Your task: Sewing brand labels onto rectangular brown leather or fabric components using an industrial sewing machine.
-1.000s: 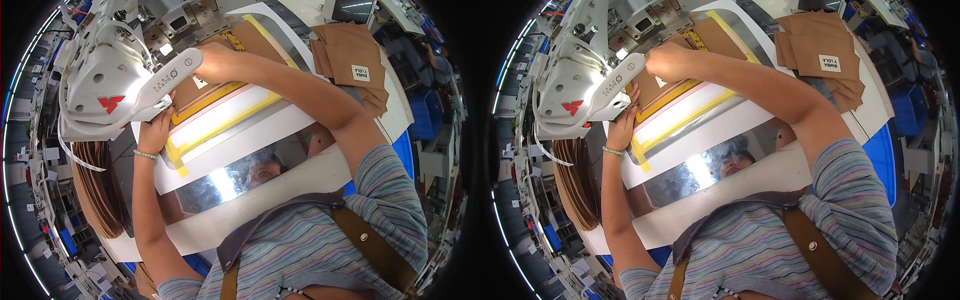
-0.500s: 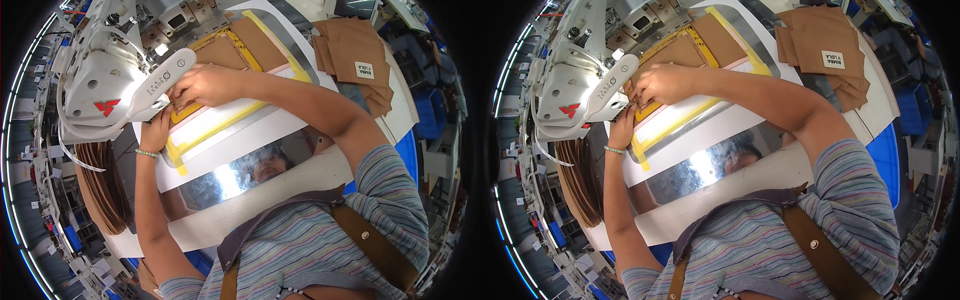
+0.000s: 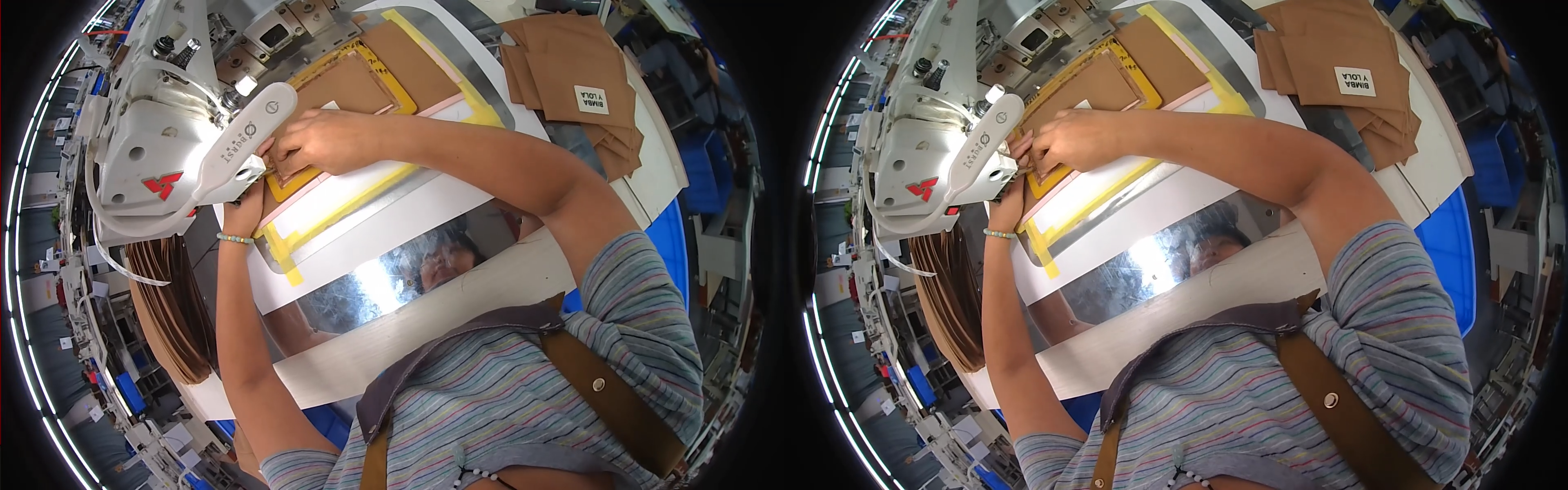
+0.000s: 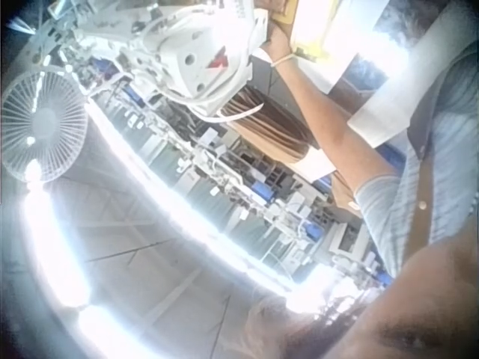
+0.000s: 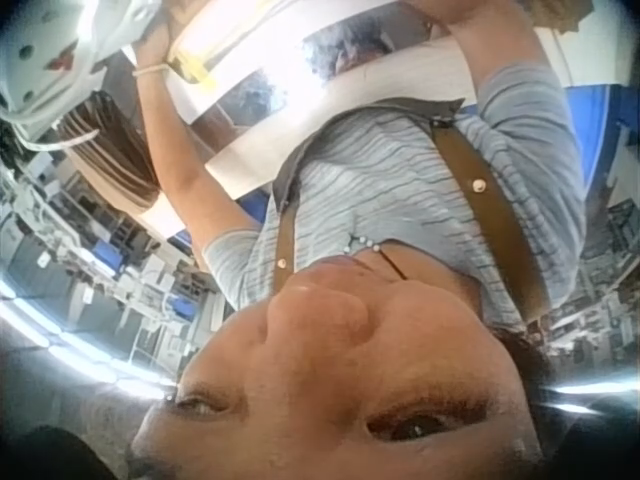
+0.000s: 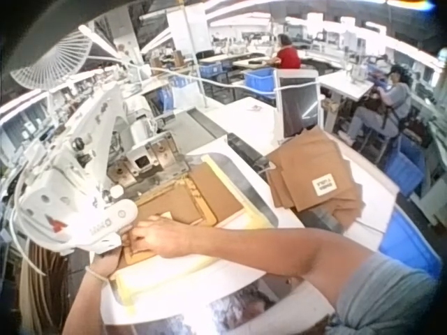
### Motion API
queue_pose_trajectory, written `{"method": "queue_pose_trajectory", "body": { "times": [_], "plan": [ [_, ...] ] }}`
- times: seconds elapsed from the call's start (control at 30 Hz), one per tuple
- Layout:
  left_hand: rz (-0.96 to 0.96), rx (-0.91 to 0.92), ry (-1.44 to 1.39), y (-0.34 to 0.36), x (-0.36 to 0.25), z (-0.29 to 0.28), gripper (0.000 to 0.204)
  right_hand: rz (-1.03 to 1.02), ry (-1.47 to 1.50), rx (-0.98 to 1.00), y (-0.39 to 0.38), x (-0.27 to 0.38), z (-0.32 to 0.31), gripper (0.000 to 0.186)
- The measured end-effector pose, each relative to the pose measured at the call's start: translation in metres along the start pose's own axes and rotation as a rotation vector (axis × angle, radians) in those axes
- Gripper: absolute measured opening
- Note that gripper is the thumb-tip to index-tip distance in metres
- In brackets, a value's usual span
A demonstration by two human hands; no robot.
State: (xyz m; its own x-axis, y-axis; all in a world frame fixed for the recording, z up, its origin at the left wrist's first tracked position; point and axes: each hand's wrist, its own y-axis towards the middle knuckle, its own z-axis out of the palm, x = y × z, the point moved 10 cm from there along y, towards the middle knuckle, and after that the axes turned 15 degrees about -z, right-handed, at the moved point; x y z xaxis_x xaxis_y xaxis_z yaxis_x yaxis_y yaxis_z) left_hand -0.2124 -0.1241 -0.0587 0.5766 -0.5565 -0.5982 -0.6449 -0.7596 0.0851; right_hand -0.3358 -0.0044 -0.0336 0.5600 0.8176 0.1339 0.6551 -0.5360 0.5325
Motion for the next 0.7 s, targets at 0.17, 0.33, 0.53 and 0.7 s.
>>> {"method": "queue_pose_trajectory", "body": {
  "times": [0.17, 0.33, 0.53, 0.7],
  "plan": [
    [0.197, 0.01, 0.087, -0.015, -0.027, -0.006, 0.041, -0.036, 0.008, -0.042, 0.016, 0.01, 0.002, 0.034],
    [0.178, -0.046, 0.357, -0.01, -0.027, -0.004, 0.044, 0.053, 0.102, -0.047, 0.011, 0.001, 0.001, 0.036],
    [0.2, -0.144, 0.325, -0.005, -0.023, -0.008, 0.034, 0.024, 0.062, -0.062, 0.011, 0.003, -0.001, 0.037],
    [0.102, -0.093, 0.161, 0.013, 0.019, -0.017, 0.026, 0.016, 0.061, -0.055, 0.013, 0.003, -0.002, 0.035]
  ]
}}
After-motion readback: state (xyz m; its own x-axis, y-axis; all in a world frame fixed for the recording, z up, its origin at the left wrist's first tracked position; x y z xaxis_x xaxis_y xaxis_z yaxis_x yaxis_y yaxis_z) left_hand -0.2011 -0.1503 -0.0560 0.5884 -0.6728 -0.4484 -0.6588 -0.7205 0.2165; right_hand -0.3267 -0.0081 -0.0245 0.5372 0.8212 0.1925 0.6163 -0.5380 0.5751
